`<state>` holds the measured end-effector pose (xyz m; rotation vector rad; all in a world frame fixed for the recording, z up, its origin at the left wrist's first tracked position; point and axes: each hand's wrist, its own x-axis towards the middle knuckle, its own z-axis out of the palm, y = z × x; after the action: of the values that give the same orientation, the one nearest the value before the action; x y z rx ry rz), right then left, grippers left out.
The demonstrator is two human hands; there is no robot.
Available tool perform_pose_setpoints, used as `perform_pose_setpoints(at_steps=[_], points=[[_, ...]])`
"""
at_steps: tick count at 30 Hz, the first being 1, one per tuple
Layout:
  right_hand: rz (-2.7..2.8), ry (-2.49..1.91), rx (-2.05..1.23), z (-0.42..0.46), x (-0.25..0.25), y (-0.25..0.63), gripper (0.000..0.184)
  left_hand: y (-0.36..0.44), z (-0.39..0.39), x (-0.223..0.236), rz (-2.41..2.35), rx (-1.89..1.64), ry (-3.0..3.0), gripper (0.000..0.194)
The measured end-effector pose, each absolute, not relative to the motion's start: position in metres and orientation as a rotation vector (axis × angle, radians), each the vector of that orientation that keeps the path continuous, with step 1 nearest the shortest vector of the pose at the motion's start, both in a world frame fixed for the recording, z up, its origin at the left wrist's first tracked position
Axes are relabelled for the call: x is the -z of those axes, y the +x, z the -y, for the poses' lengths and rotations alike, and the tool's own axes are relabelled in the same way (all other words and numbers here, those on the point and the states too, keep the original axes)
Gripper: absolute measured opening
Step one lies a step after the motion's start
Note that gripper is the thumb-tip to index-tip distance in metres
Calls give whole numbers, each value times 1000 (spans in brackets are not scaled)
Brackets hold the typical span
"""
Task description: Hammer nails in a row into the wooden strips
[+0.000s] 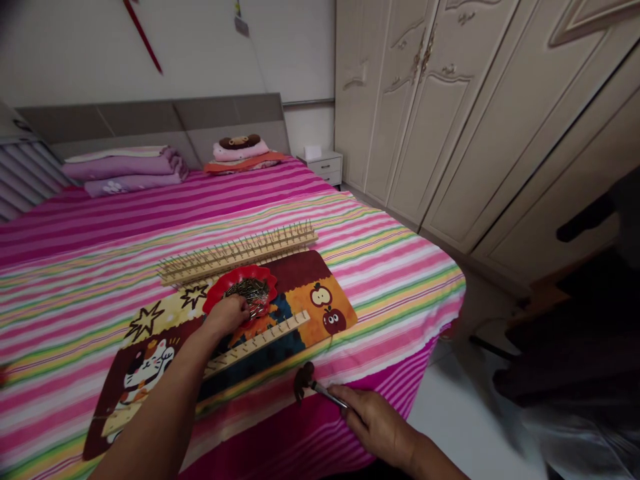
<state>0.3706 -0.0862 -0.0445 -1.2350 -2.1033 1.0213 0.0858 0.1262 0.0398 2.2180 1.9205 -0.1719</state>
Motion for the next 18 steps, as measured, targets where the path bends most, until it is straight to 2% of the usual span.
perform_pose_setpoints(at_steps=[5,8,11,18], points=[[2079,-1233,-1002,87,47,371,46,75,-117,-50,-1939,-7,2185,18],[2070,-1248,-1009,88,49,371,45,58,-101,-56,-1825,-507,1873,20],[2077,-1261,-1017,89,51,372,45,41,-74,-60,-1571,-914,1369,33],[2161,-1287,-956,91,60,372,45,3,0,-67,-1542,-1187,801,52]])
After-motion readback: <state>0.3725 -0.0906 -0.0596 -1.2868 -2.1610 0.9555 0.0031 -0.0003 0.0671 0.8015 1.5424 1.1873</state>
